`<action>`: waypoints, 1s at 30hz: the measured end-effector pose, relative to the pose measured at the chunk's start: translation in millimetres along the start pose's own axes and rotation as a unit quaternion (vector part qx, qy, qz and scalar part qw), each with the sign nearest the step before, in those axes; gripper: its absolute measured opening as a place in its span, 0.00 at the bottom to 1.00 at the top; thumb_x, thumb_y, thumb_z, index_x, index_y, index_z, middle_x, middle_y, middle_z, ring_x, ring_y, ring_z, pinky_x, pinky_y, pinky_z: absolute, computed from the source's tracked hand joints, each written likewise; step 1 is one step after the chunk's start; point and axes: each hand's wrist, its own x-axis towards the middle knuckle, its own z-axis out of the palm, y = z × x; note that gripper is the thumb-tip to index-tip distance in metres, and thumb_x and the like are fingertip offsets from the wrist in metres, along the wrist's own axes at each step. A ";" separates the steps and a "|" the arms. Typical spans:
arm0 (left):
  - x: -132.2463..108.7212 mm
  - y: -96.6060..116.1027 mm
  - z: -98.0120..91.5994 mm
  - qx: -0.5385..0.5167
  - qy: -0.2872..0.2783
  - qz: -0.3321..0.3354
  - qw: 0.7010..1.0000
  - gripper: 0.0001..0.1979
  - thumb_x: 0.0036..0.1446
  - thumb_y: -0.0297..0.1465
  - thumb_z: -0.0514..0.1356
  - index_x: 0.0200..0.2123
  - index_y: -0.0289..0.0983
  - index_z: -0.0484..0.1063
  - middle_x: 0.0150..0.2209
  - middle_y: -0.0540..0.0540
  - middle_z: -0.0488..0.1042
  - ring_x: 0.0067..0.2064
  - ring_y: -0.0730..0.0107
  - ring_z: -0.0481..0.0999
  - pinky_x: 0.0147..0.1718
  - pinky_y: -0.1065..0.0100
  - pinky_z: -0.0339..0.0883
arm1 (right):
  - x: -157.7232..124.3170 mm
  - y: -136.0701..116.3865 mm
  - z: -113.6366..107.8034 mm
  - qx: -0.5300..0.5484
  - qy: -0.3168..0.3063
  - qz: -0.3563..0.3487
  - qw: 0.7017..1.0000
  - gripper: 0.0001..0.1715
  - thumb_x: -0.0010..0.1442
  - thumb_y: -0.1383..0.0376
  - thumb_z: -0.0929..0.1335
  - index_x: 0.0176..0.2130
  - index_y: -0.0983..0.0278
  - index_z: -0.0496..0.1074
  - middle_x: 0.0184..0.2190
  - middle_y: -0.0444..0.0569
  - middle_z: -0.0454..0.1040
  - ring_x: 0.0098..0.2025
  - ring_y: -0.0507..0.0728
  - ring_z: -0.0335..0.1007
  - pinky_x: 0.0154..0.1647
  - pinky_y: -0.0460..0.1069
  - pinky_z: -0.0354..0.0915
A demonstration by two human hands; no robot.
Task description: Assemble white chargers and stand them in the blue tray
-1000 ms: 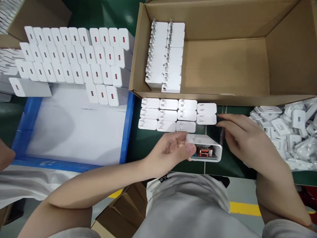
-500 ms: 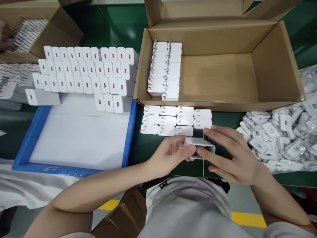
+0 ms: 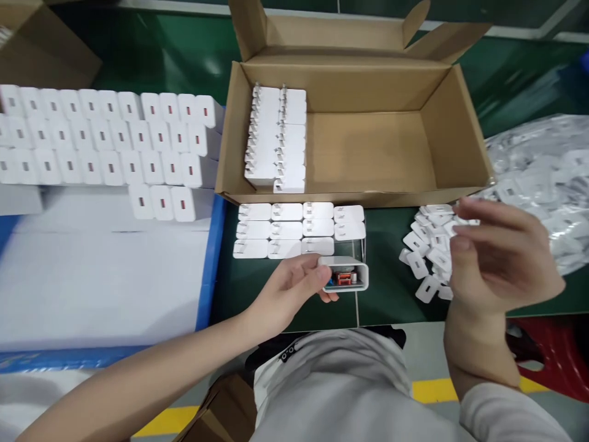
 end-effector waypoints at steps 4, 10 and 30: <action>-0.6 1.8 -0.4 0.001 -0.014 0.003 1.000 0.25 0.57 0.51 0.60 0.29 0.32 0.70 0.29 0.44 0.72 0.33 0.68 0.74 0.34 0.69 0.69 | 0.1 7.7 -19.2 0.004 -0.031 0.082 0.996 0.17 0.61 0.75 0.68 0.47 0.59 0.76 0.40 0.50 0.79 0.43 0.64 0.76 0.43 0.60 0.73; 0.7 -0.3 -1.2 -0.019 -0.020 -0.007 1.000 0.25 0.57 0.51 0.61 0.29 0.32 0.69 0.29 0.45 0.71 0.32 0.70 0.73 0.35 0.69 0.69 | -39.1 18.2 -35.9 -0.151 -0.256 0.026 0.955 0.14 0.64 0.65 0.68 0.50 0.63 0.71 0.42 0.52 0.76 0.45 0.63 0.72 0.44 0.57 0.68; -2.0 -2.7 2.4 -0.067 -0.023 0.003 0.997 0.26 0.53 0.52 0.63 0.30 0.31 0.69 0.28 0.45 0.72 0.31 0.69 0.76 0.33 0.69 0.69 | 32.6 -52.2 -7.0 0.033 -0.228 -0.172 0.958 0.18 0.59 0.75 0.71 0.48 0.61 0.74 0.45 0.53 0.77 0.44 0.60 0.75 0.50 0.61 0.68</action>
